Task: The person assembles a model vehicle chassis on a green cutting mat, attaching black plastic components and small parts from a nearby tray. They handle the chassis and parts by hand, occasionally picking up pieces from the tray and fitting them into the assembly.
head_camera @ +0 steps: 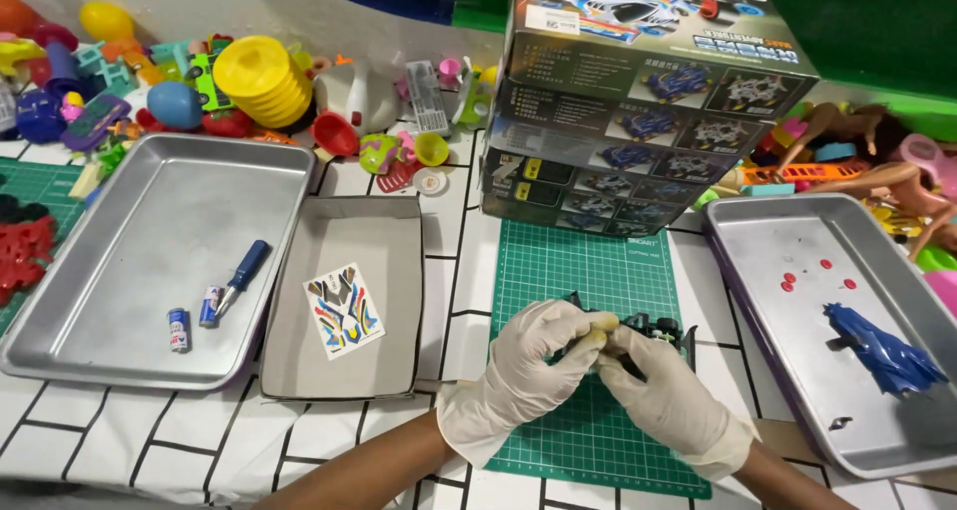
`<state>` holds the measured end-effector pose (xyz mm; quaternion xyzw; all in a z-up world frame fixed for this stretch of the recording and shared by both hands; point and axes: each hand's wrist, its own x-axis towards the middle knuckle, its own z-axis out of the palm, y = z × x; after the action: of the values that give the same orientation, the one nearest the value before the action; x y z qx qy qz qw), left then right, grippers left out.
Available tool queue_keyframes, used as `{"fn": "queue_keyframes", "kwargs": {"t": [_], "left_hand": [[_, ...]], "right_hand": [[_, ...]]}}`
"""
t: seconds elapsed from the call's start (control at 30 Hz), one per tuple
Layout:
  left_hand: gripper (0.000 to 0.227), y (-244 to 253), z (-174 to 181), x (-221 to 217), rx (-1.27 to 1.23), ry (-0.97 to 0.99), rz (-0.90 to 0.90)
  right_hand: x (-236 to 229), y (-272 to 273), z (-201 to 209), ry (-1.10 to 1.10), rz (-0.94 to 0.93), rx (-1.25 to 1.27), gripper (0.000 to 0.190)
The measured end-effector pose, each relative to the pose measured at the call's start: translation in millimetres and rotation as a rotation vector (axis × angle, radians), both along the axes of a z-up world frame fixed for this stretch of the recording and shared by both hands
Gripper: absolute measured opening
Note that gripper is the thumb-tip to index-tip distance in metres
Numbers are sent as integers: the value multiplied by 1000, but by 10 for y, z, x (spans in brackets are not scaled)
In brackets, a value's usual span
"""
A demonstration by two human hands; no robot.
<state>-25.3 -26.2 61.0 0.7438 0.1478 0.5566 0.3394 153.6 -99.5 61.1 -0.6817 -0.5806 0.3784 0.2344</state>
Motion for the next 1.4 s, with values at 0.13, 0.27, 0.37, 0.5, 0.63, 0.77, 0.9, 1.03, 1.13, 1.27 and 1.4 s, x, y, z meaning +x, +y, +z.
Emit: {"fn": "queue_keyframes", "kwargs": {"t": [0.13, 0.27, 0.37, 0.5, 0.63, 0.77, 0.9, 1.03, 1.13, 1.27, 1.4], "left_hand": [[23, 42, 34, -41, -101, -25, -12], [25, 15, 39, -52, -133, 39, -23], [25, 21, -161, -11, -58, 118, 12], [23, -6, -84, 8, -45, 192, 26], [13, -60, 56, 17, -52, 202, 22], [8, -52, 11, 59, 76, 211, 31], [24, -56, -156, 85, 173, 218, 60], [10, -161, 16, 70, 112, 359, 62], [4, -247, -28, 68, 81, 432, 68], [7, -219, -160, 98, 50, 503, 99], [11, -192, -262, 99, -5, 591, 60]], "right_hand": [[-98, -142, -62, 157, 77, 469, 40], [153, -233, -762, 283, 117, 804, 65], [2, -253, -559, 160, -105, 771, 37], [-34, -232, -348, 120, -82, 846, 36], [132, -265, -653, 268, -91, 765, 46], [-65, -192, -145, 229, -61, 982, 56], [-93, -124, -4, 268, -170, 918, 34], [-91, -137, -142, 447, -233, 925, 36], [-104, -140, -142, 547, -259, 883, 37], [-83, -139, -166, 605, -218, 899, 41], [-74, -151, -193, 563, -196, 903, 31]]}}
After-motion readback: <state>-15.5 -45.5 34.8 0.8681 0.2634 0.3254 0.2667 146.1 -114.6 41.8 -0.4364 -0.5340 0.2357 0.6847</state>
